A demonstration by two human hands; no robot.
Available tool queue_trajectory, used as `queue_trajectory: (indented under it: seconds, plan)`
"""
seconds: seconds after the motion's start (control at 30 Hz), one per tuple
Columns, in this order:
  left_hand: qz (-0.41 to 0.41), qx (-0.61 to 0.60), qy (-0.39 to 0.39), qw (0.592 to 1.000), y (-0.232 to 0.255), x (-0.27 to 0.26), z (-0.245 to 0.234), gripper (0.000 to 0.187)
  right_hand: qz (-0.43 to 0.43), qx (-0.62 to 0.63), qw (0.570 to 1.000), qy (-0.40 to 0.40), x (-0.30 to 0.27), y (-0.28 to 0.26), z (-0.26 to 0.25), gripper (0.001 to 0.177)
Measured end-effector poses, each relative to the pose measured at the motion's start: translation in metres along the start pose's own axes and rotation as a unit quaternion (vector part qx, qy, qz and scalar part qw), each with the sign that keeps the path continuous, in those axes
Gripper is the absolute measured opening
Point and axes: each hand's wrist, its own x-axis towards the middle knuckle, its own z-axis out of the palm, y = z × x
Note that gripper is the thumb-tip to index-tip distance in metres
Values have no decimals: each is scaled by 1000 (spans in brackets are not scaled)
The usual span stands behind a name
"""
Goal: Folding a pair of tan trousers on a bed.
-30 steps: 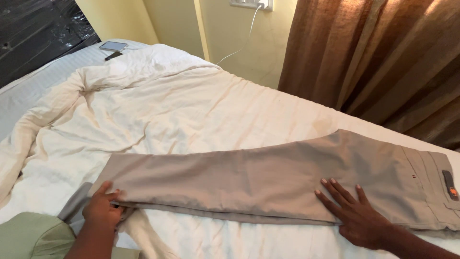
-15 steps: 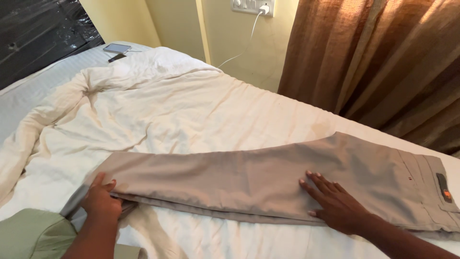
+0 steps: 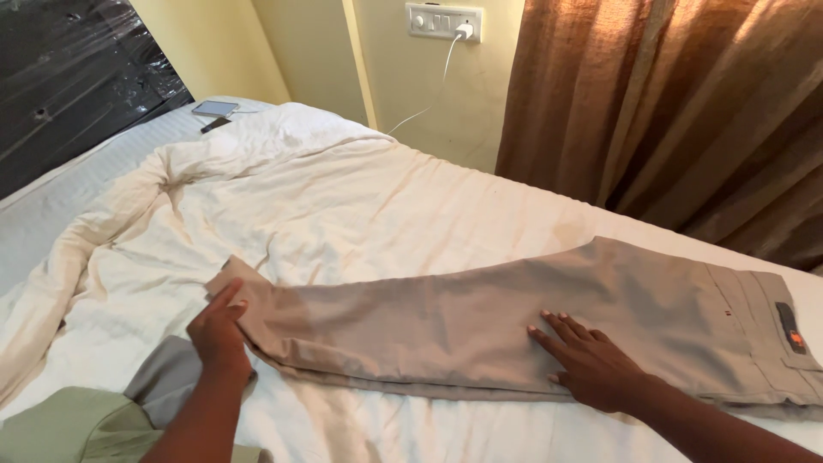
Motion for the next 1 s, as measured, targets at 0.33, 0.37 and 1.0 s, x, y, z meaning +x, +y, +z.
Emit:
queue_trajectory:
  seconds: [0.33,0.37,1.0]
  plan:
    - [-31,103,-75,991,-14,-34,30,61,-8,-4,1000,10,-8,-9,-11,88]
    - [68,121,-116,984,-11,-38,33,60,-12,1,1000,13,-6,-8,-9,88]
    - [288,389,-226,845,42,-113,81,85,-7,389,898,203,56,-36,-19,53]
